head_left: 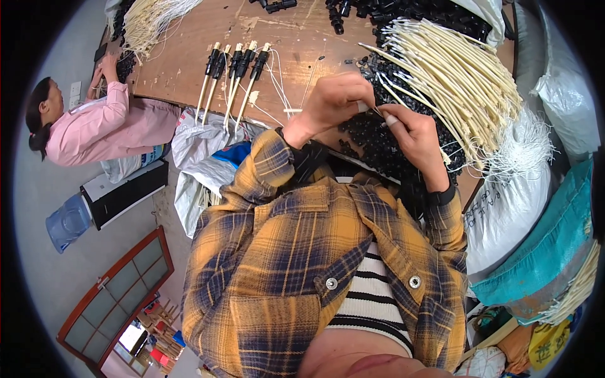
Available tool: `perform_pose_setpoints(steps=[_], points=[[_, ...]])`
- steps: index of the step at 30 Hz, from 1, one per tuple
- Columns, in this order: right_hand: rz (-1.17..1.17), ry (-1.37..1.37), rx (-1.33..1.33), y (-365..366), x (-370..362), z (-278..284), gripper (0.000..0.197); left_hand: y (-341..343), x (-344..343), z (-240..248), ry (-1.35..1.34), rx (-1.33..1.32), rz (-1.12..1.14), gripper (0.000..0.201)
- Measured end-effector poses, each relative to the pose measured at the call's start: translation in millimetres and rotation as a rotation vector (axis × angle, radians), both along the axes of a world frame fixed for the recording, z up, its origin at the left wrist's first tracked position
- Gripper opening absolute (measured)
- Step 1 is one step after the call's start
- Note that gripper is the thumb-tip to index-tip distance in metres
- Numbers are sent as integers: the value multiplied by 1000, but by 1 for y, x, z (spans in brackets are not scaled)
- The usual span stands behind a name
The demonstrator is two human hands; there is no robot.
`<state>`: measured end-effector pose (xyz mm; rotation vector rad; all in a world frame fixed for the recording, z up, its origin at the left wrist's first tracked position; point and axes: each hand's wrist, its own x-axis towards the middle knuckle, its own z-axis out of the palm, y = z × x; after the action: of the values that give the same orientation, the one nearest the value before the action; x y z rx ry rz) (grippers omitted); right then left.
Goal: The person assembles components by hand by threading white cords through black plastic pieces and sliding them onto white rods. After completing several assemblies, the person gathers the finished items and places them into a large white bag.
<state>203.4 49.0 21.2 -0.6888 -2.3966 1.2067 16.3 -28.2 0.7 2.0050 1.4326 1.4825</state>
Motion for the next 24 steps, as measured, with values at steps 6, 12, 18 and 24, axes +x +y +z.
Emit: perform_pose_setpoints(steps=[6,12,18,24], points=[[32,22,114,8,6,-5,17,9,1,8,-19,-92,-231,16],[-204,-13,-105,14,13,-19,14,46,-44,-48,261,-445,381,28],[-413,22,-465,16,18,-37,16,43,-53,-32,-138,-848,403,21],[-431,-4,-516,16,0,-41,15,24,22,-2,-430,-566,164,15]])
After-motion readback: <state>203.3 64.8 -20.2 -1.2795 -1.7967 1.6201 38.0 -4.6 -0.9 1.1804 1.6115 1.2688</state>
